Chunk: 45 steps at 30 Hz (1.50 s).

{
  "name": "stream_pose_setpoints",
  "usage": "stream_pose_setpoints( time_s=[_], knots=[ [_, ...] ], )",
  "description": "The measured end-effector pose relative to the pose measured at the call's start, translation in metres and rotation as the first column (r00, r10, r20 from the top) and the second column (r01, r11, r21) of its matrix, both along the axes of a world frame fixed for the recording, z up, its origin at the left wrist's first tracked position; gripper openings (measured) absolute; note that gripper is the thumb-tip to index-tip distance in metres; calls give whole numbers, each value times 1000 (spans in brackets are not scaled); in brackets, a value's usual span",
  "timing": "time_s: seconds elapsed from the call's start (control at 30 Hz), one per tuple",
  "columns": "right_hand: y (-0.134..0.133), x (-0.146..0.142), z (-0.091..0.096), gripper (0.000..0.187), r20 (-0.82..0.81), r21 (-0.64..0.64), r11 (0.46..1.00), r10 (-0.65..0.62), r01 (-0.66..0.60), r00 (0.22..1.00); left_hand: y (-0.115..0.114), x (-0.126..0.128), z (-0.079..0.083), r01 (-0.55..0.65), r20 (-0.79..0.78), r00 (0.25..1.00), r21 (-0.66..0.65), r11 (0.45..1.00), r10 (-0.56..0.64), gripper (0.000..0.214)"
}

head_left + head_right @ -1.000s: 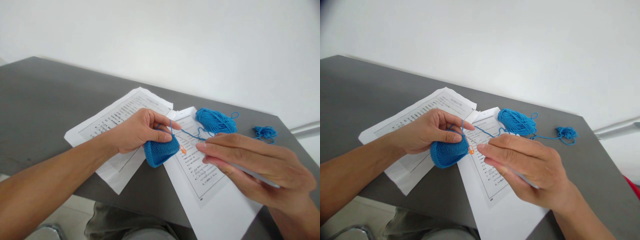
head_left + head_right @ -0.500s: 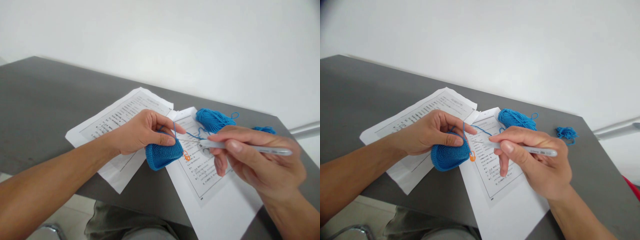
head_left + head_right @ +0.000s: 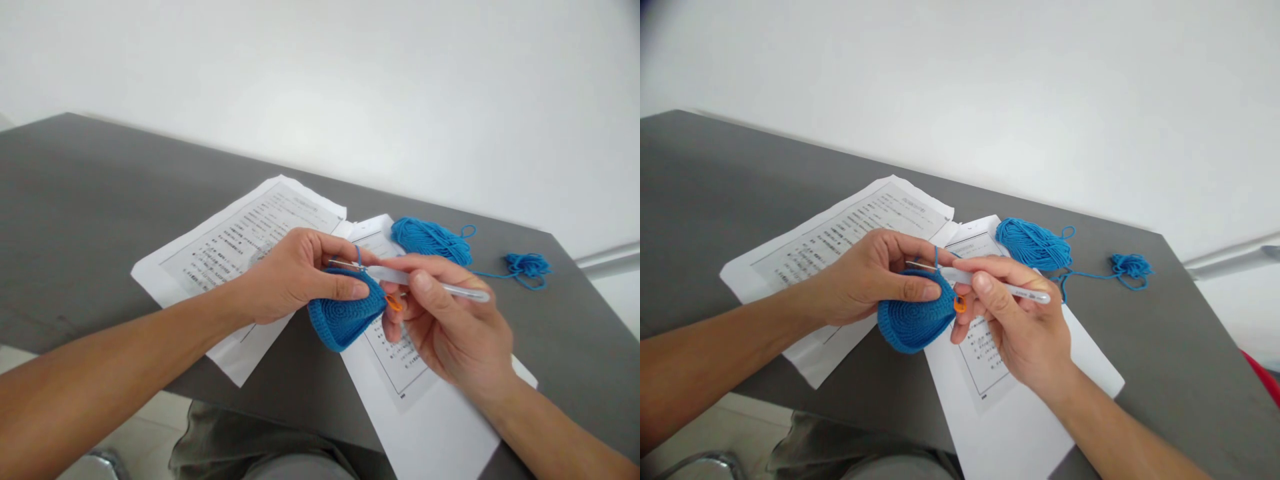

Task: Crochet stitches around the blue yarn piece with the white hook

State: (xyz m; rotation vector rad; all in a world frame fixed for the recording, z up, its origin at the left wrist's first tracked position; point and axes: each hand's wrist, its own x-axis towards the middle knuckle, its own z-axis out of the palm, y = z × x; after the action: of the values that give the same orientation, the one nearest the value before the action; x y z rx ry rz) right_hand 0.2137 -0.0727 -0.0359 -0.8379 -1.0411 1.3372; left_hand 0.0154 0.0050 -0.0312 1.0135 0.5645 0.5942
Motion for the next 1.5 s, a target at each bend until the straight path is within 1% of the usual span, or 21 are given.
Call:
stream_pose_setpoints(
  time_s=[0.07, 0.17, 0.27, 0.33, 0.5, 0.6, 0.7, 0.87, 1.1, 1.27, 1.5],
  knots=[
    [0, 0, -1, 14, 2, 44, 999, -24, 23, 1000, -2, 1, 0, 19, -6, 1000, -19, 1000, -19, 35],
    [-1, 2, -2, 13, -12, 57, 996, -61, 61, 998, -5, 1, -1, 15, 28, 1000, -23, 1000, -15, 30],
    [-1, 4, -2, 14, -26, 67, 996, -48, 50, 998, -5, 2, -1, 7, 42, 999, -28, 1000, -6, 25],
    [-1, 4, -2, 15, -29, 70, 996, -49, 51, 998, -6, 2, -1, 5, 39, 999, -43, 999, -4, 26],
    [0, 7, 0, 16, 16, 82, 995, -57, 55, 998, -8, 3, 4, -24, 21, 999, -118, 993, 26, 45],
    [0, 10, 2, 16, 58, 95, 994, -66, 60, 996, -9, 3, 7, -57, 2, 998, -133, 989, 58, 55],
    [0, 12, 4, 15, 120, 129, 989, -87, 71, 989, -10, 3, 8, -75, -9, 997, -127, 989, 74, 62],
    [0, 19, 7, 15, 253, 215, 975, -103, 48, 962, -11, 3, 9, -56, -24, 998, -113, 992, 54, 81],
    [-2, 32, 8, 17, 392, 306, 952, -133, 8, 910, -11, 2, 9, -58, -89, 995, -31, 998, 56, 81],
    [-3, 36, 7, 18, 427, 302, 953, -139, 4, 893, -10, 0, 8, -61, -123, 990, 22, 998, 64, 82],
    [-1, 37, 10, 18, 464, 391, 919, -157, -43, 872, -9, 2, 9, -69, -154, 985, 41, 997, 75, 78]
  ],
)
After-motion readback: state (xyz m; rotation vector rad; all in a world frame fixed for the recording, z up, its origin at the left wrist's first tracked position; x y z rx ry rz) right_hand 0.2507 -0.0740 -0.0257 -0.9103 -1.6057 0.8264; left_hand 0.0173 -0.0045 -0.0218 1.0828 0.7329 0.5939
